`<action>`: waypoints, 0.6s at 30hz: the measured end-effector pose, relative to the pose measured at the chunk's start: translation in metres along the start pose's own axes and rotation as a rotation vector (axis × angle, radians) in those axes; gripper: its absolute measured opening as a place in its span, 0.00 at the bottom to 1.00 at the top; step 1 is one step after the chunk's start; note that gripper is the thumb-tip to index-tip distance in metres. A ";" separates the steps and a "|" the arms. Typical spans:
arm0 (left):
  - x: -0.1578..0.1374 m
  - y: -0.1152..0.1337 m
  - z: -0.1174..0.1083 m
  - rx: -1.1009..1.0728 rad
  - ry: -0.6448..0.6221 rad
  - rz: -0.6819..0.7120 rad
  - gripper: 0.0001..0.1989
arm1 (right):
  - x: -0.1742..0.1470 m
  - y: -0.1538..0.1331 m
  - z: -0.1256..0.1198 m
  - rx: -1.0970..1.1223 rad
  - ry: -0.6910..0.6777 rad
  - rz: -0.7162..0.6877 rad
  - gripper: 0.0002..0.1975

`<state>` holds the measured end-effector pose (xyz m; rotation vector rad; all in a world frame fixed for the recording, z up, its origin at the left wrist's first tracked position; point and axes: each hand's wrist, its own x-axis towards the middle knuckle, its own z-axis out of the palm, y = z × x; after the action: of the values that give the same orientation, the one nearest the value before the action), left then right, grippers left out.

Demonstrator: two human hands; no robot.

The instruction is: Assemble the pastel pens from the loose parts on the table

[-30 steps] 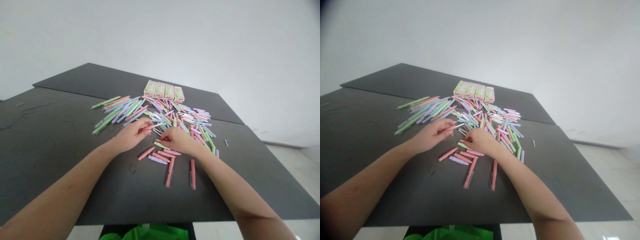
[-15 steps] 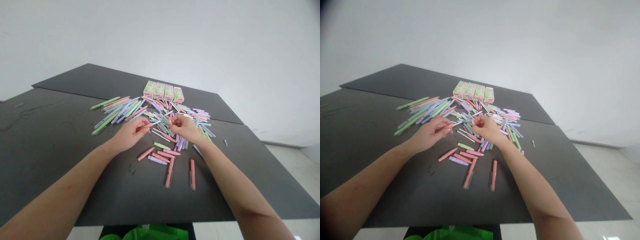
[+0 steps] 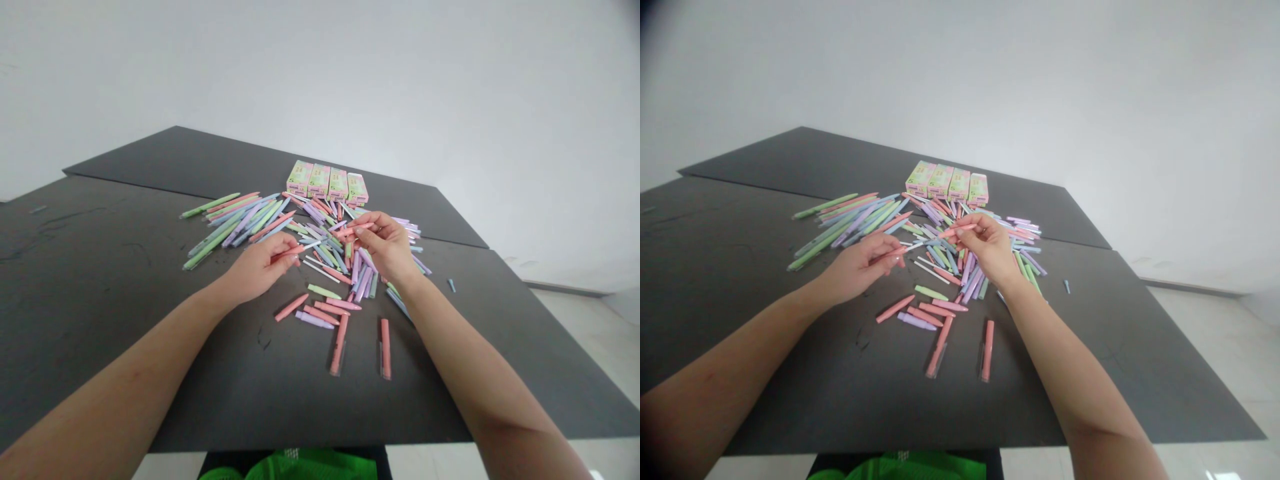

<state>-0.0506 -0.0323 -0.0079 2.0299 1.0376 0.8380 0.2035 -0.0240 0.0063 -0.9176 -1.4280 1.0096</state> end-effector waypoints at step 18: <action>0.001 0.004 0.000 -0.004 0.000 0.009 0.16 | -0.003 0.000 0.001 -0.036 -0.058 0.004 0.15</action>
<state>-0.0488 -0.0335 -0.0043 2.0331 1.0269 0.8444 0.2023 -0.0272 0.0054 -0.9238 -1.4972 1.0238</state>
